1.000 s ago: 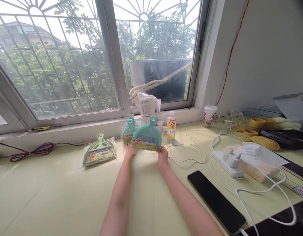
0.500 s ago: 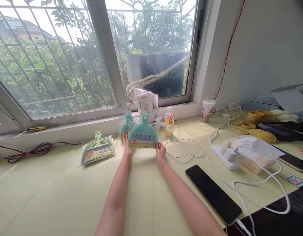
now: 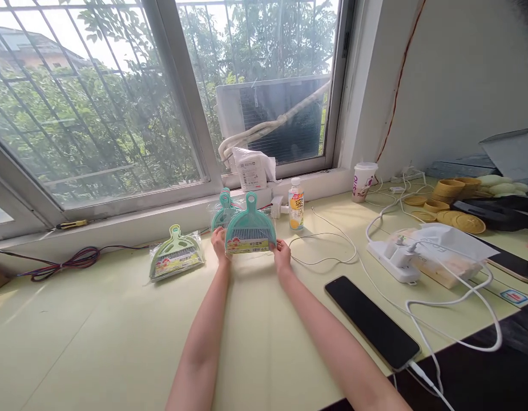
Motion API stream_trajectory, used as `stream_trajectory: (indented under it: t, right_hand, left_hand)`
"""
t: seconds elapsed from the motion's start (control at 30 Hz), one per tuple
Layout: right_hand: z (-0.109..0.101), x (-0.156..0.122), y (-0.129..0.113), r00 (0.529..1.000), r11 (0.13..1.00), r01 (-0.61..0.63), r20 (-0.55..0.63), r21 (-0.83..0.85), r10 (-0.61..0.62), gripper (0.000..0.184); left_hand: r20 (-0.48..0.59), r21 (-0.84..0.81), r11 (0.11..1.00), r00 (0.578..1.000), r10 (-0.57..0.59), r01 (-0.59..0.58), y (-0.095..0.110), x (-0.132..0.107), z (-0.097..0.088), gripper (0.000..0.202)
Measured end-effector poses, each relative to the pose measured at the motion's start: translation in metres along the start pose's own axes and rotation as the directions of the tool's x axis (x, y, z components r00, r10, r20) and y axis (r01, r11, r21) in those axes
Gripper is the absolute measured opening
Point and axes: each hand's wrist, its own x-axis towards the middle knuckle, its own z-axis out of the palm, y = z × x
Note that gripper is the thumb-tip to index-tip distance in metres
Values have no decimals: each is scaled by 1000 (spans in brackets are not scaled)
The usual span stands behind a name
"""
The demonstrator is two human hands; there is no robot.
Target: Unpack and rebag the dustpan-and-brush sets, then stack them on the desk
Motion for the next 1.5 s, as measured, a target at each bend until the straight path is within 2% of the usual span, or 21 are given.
stream_trajectory:
  t: [0.07,0.1,0.13,0.2,0.23,0.3,0.33,0.4,0.5,0.57,0.63,0.73,0.87,0.93,0.97,1.03,1.13,1.2,1.3,1.4,1.5]
  right_hand:
    - [0,0,-2,999,999,-7,41,35,5,27]
    - [-1,0,-4,998,998,-12,70,59,8,28]
    - [-1,1,-5,995,997,-19,101,80,11,28]
    - [-2,0,-8,987,995,-36,162,94,20,29]
    - [-3,0,-9,980,995,-42,195,86,25,30]
    - [-4,-4,-11,962,997,-45,271,61,27,31]
    - [-5,-7,-12,948,998,-47,316,48,30,32]
    - [-7,-16,-13,911,999,-50,410,19,38,34]
    - [-7,-36,-16,869,997,6,494,-72,30,36]
    - [-8,-52,-20,891,978,136,451,-156,-52,39]
    - [-8,-70,-28,902,910,330,367,-251,-227,39]
    - [-8,-100,-45,814,729,572,364,-376,-452,24]
    - [-3,-139,-59,683,568,718,563,-402,-465,21]
    - [1,-152,-59,662,555,732,607,-395,-440,24]
    - [2,-156,-58,677,581,712,607,-395,-417,27]
    - [5,-158,-53,743,699,607,583,-379,-329,31]
    - [6,-149,-47,830,897,352,532,-266,-168,35]
    - [4,-139,-45,877,967,204,467,-154,-111,40]
    - [1,-124,-44,930,999,37,366,9,-38,46]
    - [-3,-111,-43,936,983,-120,347,142,64,49]
    - [-8,-104,-44,932,956,-208,337,205,130,49]
  left_hand:
    - [-37,-89,989,992,-119,115,7,1,-8,32]
    - [21,-157,972,985,-173,174,13,0,-15,36]
    - [137,-231,942,967,-214,241,19,-2,-23,43]
    - [389,-306,880,891,-234,364,33,-12,-44,58]
    - [479,-291,868,847,-233,403,41,-19,-54,62]
    - [562,-175,887,783,-267,428,55,-37,-74,60]
    - [566,-103,901,769,-296,422,61,-46,-83,56]
    - [537,-10,915,774,-335,403,70,-64,-97,49]
    - [453,-41,893,805,-384,449,74,-86,-111,45]
    - [390,-107,852,810,-438,512,73,-97,-116,44]
    - [334,-168,816,810,-482,554,70,-108,-120,43]
    - [265,-268,781,823,-503,564,66,-123,-120,41]
    - [244,-343,773,845,-476,534,64,-135,-118,43]
    - [234,-353,788,863,-448,505,67,-138,-119,44]
    - [227,-363,794,873,-432,488,69,-138,-119,45]
    - [210,-391,798,889,-407,458,73,-139,-120,46]
    - [203,-424,787,894,-399,448,77,-141,-118,48]
    - [237,-425,769,878,-415,478,77,-142,-115,48]
    - [356,-388,746,835,-420,541,76,-145,-110,50]
    - [476,-324,761,792,-382,562,77,-147,-109,55]
    - [583,-248,785,735,-347,567,83,-147,-112,57]
